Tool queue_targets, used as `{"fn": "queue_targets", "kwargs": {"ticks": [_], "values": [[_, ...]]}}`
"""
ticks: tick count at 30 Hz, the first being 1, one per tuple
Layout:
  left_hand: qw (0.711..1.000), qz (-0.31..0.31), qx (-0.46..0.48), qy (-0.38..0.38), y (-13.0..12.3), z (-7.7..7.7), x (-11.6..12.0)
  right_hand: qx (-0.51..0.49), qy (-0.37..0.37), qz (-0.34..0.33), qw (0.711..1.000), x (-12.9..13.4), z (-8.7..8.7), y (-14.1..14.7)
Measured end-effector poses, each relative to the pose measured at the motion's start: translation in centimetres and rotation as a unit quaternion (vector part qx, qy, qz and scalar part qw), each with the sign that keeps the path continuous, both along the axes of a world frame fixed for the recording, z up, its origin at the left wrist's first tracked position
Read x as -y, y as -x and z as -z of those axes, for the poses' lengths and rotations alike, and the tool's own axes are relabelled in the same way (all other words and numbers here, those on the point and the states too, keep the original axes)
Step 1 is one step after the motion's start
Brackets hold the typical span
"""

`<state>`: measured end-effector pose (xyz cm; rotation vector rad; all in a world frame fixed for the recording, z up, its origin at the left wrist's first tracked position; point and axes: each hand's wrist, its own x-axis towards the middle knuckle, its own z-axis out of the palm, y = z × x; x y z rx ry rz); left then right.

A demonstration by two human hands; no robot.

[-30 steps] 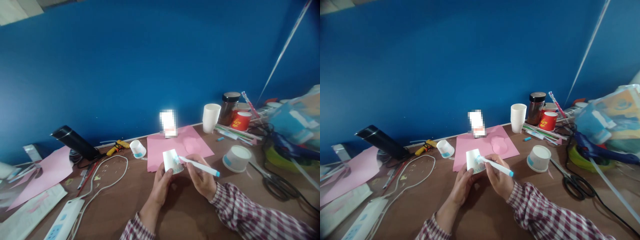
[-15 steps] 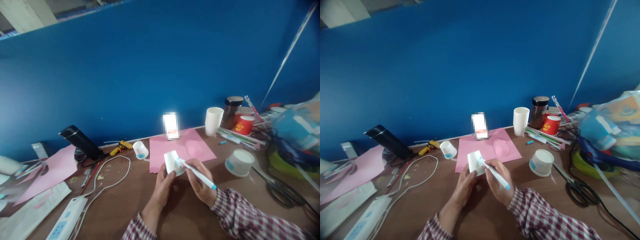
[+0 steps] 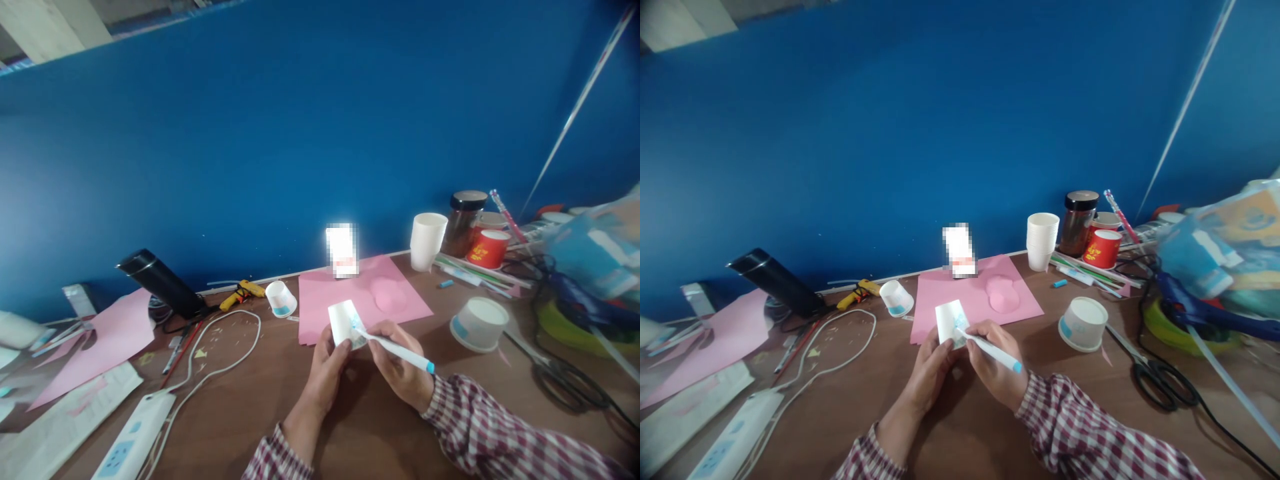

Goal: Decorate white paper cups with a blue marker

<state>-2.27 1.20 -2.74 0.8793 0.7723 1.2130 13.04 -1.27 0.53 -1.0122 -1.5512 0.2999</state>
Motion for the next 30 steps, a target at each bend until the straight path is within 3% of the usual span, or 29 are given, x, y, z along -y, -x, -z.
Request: {"fn": "queue_targets", "kwargs": {"ticks": [30], "values": [[1.0,-0.012,-0.018,-0.003,-0.04,-0.03,0.09,0.037,-0.029,-0.01,0.999,-0.13,0.03,-0.04]]}}
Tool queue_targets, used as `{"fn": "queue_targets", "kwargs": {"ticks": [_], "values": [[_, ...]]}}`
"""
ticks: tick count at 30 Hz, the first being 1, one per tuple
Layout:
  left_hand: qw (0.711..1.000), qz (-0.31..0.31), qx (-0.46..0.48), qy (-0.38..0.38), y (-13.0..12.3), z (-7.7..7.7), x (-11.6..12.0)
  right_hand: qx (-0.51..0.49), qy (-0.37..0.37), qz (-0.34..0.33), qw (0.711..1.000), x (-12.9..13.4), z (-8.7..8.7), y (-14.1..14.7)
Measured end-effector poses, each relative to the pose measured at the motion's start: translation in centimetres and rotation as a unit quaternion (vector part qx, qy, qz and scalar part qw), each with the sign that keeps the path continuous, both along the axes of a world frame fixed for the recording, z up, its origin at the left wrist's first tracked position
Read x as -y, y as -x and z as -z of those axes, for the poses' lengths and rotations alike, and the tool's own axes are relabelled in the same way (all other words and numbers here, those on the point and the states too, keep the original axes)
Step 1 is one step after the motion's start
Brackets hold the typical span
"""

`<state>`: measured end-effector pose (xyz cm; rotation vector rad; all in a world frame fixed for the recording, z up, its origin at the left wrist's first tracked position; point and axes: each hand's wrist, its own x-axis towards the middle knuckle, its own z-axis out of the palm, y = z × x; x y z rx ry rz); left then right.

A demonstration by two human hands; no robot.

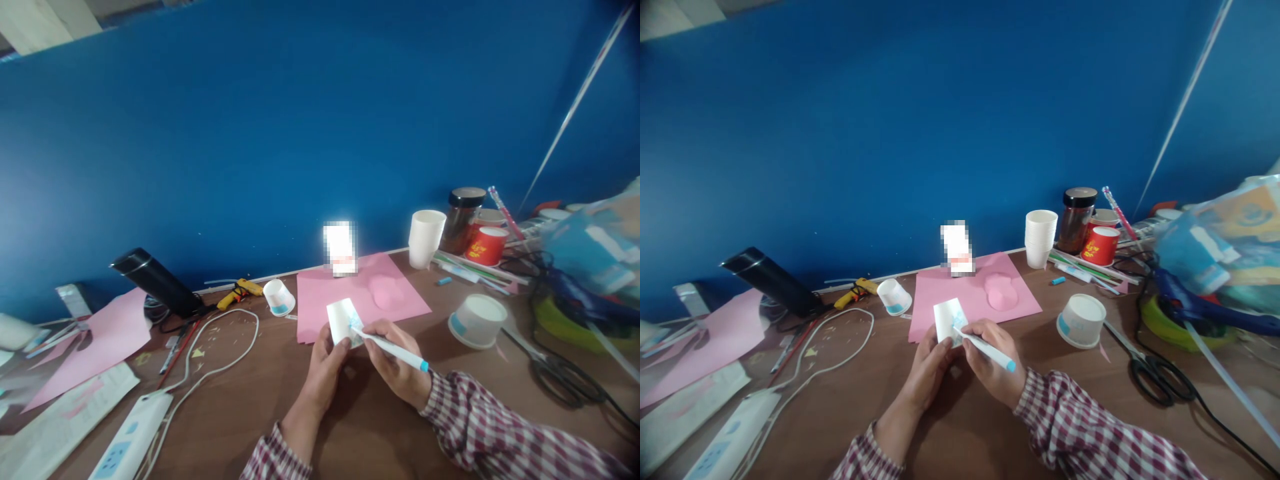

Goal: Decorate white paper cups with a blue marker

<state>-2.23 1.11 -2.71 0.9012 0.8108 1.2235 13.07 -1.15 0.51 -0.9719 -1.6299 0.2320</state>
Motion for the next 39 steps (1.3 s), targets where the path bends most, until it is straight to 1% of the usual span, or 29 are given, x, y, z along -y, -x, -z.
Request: {"fn": "queue_targets", "kwargs": {"ticks": [4,11,16,22,30,34,39], "values": [[1.0,-0.001,-0.002,0.005,-0.1,0.0,0.0,0.003,-0.005,-0.004,1.0,0.0,0.1,0.0],[0.999,-0.031,-0.028,-0.007,-0.3,-0.1,0.0,0.002,-0.001,-0.001,1.0,0.0,0.0,0.0],[0.998,-0.037,-0.053,-0.003,-0.3,-0.1,0.1,0.004,-0.003,0.001,1.0,-0.1,0.0,0.0],[0.995,-0.034,-0.091,-0.031,-0.1,-0.7,0.2,0.005,-0.002,0.002,1.0,-0.1,-0.1,0.0],[0.987,-0.05,-0.143,-0.059,-0.1,-1.1,0.3,0.013,0.002,0.006,1.0,-0.1,-0.1,-0.2],[0.985,-0.042,-0.15,-0.072,0.0,-1.0,0.3,0.01,0.003,0.004,1.0,-0.1,-0.1,-0.2],[0.98,-0.012,-0.18,-0.079,0.3,-0.8,0.2,0.008,0.003,0.008,1.0,-0.1,-0.1,-0.2]]}}
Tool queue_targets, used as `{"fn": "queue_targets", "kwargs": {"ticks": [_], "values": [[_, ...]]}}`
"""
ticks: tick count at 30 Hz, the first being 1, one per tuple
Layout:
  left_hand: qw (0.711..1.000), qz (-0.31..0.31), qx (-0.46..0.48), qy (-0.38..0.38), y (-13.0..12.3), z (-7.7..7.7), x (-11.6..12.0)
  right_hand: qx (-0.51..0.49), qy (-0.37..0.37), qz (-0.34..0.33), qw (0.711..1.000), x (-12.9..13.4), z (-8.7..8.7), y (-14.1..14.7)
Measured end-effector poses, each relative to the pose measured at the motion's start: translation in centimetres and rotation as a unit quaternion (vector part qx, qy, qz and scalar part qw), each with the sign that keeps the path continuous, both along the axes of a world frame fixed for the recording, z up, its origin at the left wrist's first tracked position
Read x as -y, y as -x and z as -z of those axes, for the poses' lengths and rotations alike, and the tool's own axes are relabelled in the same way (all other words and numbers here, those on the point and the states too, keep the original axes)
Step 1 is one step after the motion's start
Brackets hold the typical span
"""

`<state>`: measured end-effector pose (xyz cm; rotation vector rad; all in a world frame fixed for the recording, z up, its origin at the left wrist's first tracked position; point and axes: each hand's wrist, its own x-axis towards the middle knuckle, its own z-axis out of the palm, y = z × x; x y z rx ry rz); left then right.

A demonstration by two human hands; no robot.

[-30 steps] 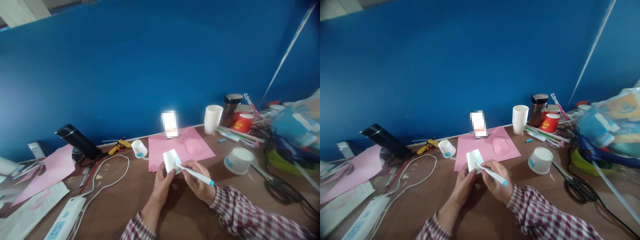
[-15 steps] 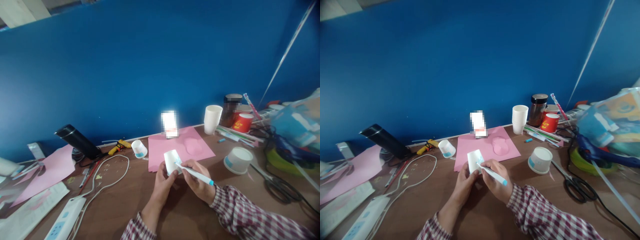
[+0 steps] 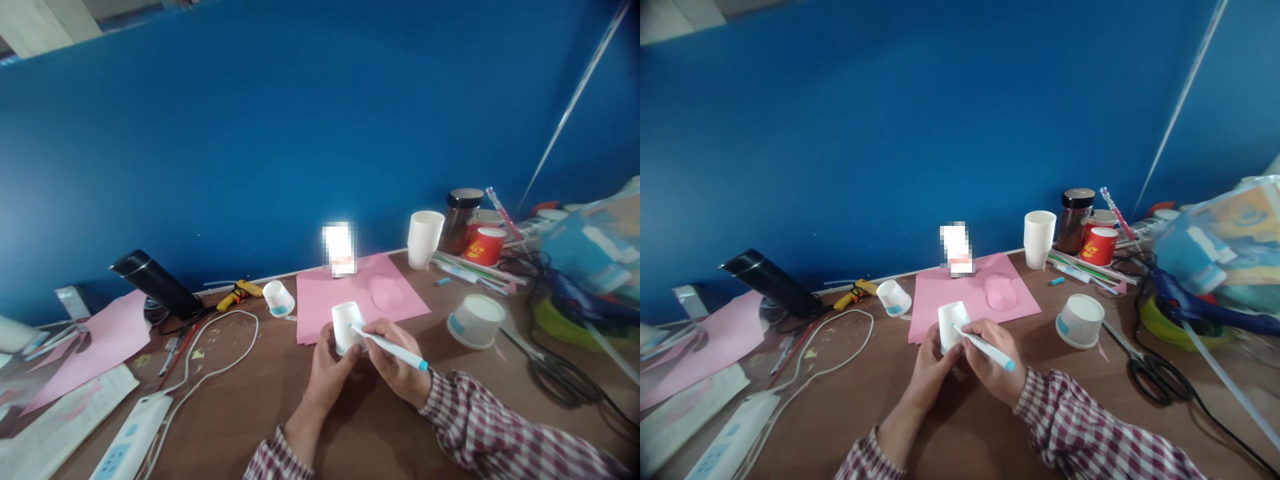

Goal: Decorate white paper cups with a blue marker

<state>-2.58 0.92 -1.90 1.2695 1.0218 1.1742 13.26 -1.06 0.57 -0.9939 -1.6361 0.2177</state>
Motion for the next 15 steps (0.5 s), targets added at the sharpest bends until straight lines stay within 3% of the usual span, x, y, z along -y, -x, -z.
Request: {"fn": "queue_targets", "kwargs": {"ticks": [15], "values": [[0.999,0.006,-0.041,-0.024,-0.16,-0.55,0.2,-0.006,-0.003,-0.002,1.0,-0.12,-0.2,-0.01]]}}
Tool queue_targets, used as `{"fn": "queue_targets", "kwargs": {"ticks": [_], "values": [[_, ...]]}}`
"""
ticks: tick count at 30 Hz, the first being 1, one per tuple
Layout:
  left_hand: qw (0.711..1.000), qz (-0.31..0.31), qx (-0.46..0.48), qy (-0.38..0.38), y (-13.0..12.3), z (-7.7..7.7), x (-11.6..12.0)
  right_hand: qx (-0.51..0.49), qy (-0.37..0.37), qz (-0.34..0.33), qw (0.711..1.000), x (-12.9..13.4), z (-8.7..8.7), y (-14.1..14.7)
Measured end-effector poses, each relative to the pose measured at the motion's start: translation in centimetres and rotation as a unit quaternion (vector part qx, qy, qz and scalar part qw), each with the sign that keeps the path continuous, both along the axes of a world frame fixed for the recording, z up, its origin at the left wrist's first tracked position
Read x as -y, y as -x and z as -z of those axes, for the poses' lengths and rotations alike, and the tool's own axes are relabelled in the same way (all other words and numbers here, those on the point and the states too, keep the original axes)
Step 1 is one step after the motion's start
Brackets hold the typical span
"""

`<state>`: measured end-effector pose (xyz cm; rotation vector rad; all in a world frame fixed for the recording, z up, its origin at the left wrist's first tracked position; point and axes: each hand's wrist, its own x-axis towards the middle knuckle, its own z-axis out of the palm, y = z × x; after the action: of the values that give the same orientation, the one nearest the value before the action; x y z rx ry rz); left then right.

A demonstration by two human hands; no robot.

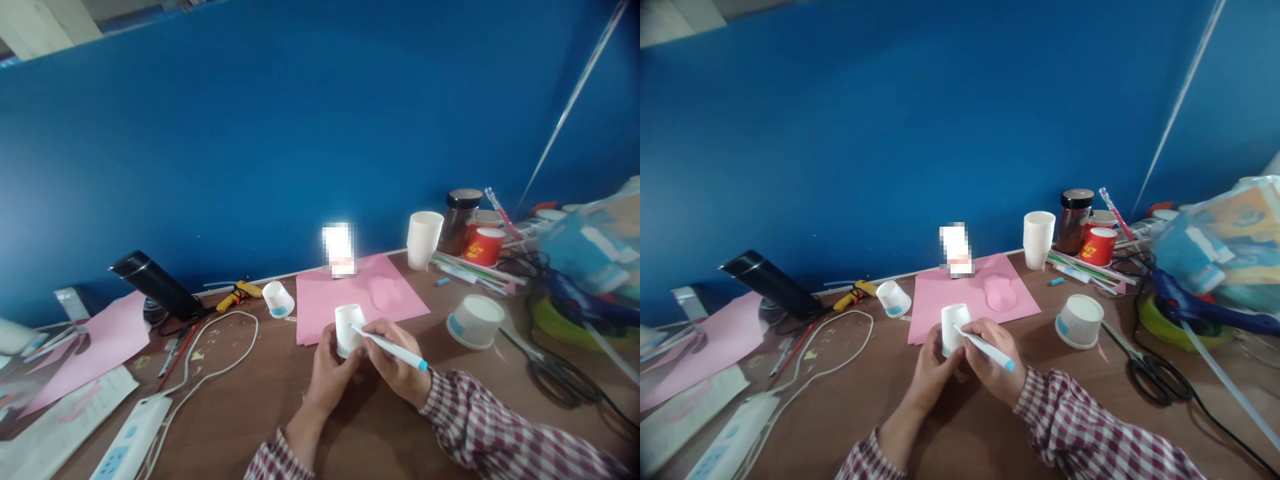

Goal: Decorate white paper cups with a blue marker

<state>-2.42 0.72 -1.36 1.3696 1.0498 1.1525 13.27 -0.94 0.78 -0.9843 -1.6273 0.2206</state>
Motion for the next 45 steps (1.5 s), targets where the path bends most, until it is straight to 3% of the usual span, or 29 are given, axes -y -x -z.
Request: {"fn": "queue_targets", "kwargs": {"ticks": [32,39,45], "values": [[0.998,0.002,-0.056,-0.021,-0.03,-0.44,0.13,0.005,-0.006,0.001,1.0,-0.23,0.19,-0.36],[0.997,0.005,-0.079,-0.019,0.01,-0.67,0.27,-0.026,0.039,0.023,0.999,0.06,-0.1,-0.35],[0.997,0.01,-0.075,-0.009,0.03,-0.68,0.28,-0.013,0.029,0.029,0.999,0.07,-0.11,-0.42]]}}
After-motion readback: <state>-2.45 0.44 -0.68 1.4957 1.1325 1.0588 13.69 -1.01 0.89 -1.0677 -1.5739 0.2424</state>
